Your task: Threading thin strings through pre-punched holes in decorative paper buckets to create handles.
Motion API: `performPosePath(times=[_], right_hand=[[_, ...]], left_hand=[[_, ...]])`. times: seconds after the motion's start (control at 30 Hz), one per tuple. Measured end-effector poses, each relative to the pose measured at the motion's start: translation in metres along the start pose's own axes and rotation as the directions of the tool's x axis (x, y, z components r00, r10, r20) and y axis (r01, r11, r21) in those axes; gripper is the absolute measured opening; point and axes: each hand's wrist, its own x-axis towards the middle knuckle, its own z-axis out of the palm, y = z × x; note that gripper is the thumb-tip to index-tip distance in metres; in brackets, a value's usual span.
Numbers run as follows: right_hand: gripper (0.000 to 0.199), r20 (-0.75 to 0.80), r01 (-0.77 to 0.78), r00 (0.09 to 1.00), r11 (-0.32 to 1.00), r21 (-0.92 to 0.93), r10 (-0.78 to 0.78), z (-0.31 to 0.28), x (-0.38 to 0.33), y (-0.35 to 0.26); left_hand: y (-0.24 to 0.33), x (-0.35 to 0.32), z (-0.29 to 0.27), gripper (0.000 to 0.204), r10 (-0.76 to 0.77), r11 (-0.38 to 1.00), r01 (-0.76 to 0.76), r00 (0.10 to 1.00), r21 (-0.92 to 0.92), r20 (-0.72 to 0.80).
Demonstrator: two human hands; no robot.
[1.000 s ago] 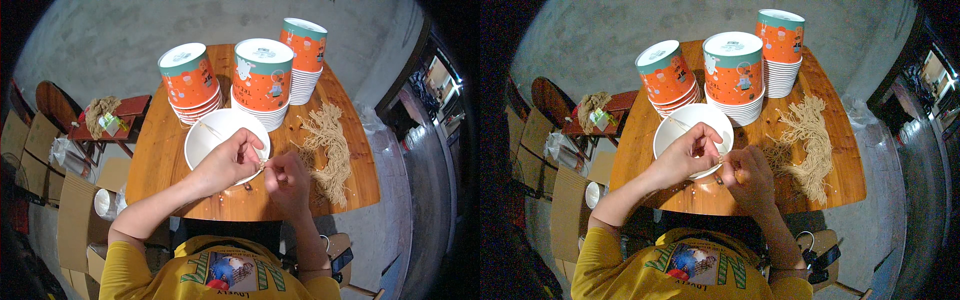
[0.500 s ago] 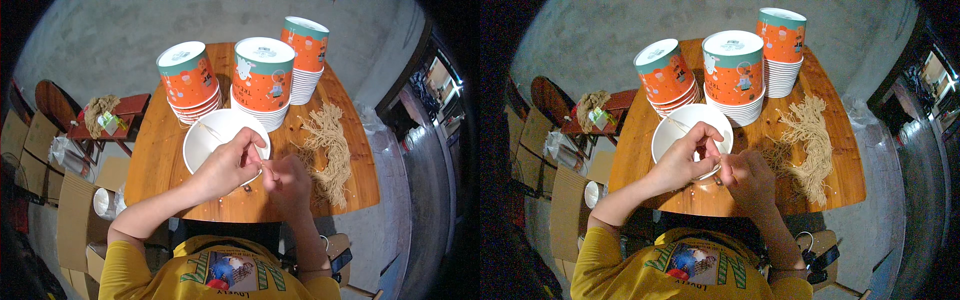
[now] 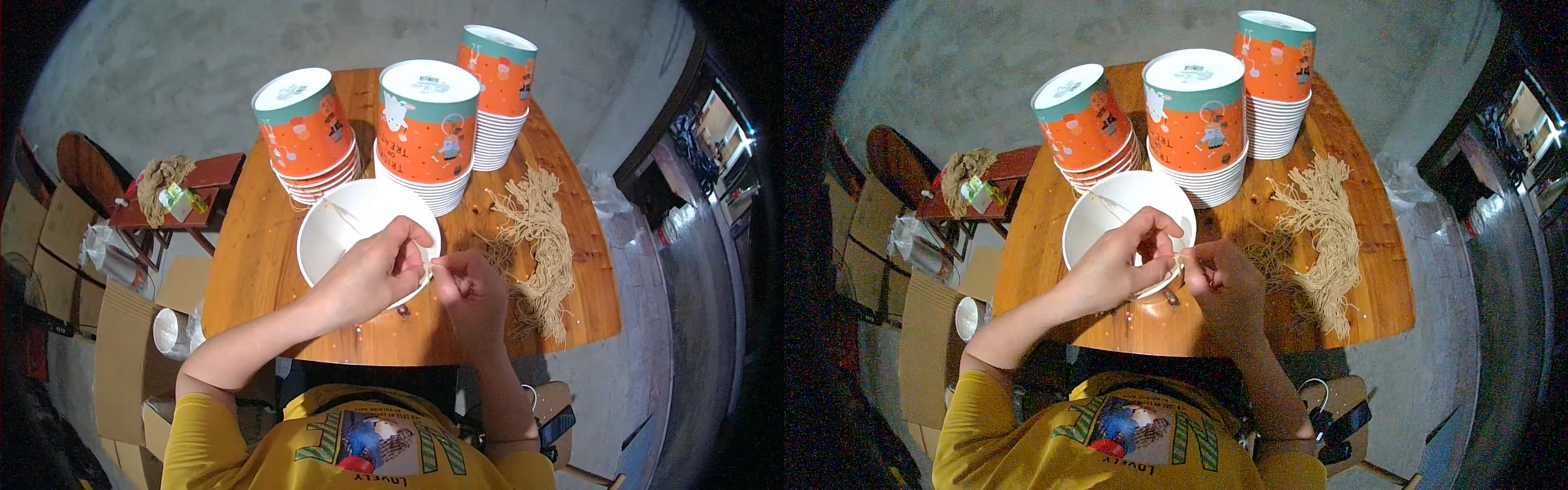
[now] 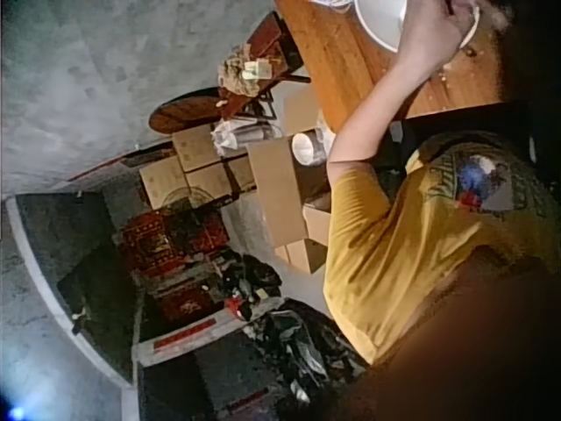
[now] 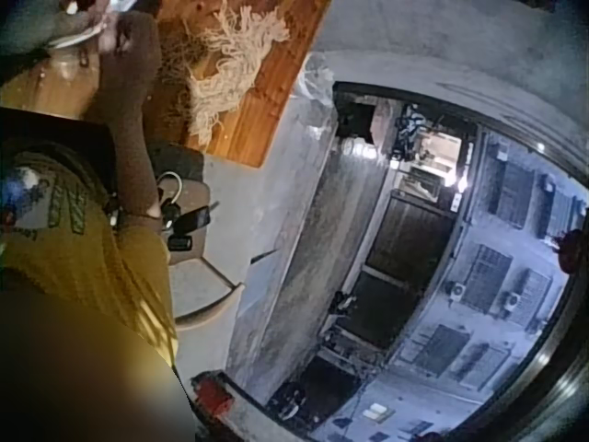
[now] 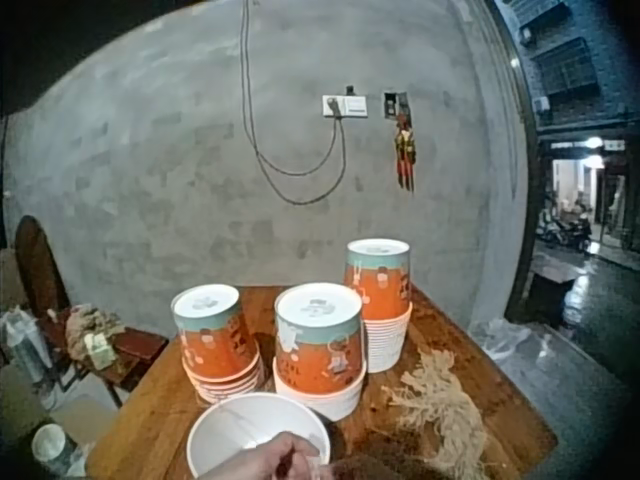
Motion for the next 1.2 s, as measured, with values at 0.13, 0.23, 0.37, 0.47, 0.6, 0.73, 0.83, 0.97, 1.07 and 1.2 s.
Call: performPosePath(times=[0.13,0.23,0.37,0.47,0.6,0.73,0.83,0.97,1.07,1.2], right_hand=[[0.01,-0.009,-0.014,1.0,1.0,-0.014,0.014,0.0,-0.001,-0.001],[0.01,-0.006,0.078,0.997,0.99,-0.116,-0.079,-0.001,-0.001,-0.001],[0.009,-0.01,0.108,0.994,0.988,-0.111,-0.11,-0.005,-0.002,-0.001],[0.01,-0.03,0.101,0.994,0.989,-0.105,-0.105,-0.006,-0.004,0.0],[0.012,-0.045,-0.045,0.998,0.999,0.021,0.046,-0.011,-0.009,0.001],[0.016,-0.016,-0.229,0.972,0.961,0.156,0.234,-0.003,-0.009,-0.003],[0.017,0.017,-0.184,0.981,0.906,0.382,0.192,-0.006,-0.008,0.01],[0.016,0.205,-0.27,0.949,0.952,0.14,0.239,-0.019,-0.002,-0.008],[0.015,0.211,0.056,0.977,0.987,-0.153,-0.023,-0.019,0.004,-0.007],[0.014,0.216,0.508,0.861,0.796,-0.33,-0.46,-0.024,0.004,-0.013]], left_hand=[[-0.003,-0.001,-0.003,0.017,0.063,0.972,-0.047,0.996,0.232,-0.06],[-0.002,-0.002,-0.003,0.01,0.1,0.958,-0.083,0.994,0.276,-0.047],[-0.003,-0.002,-0.004,0.01,0.135,0.945,-0.104,0.988,0.312,-0.08],[-0.003,-0.004,-0.004,0.011,0.106,0.955,-0.078,0.991,0.285,-0.087],[0.002,-0.004,0.0,0.01,0.055,0.96,-0.033,0.996,0.277,-0.072],[-0.005,-0.009,-0.003,0.007,0.134,0.958,-0.114,0.989,0.262,-0.058],[-0.003,-0.01,0.002,0.007,0.171,0.946,-0.146,0.983,0.291,-0.064],[-0.003,-0.011,0.002,0.008,0.168,0.948,-0.134,0.981,0.289,-0.095],[0.0,-0.012,0.004,0.009,0.142,0.958,-0.108,0.983,0.264,-0.113],[-0.001,-0.012,0.003,0.008,0.212,0.942,-0.169,0.969,0.291,-0.126]])
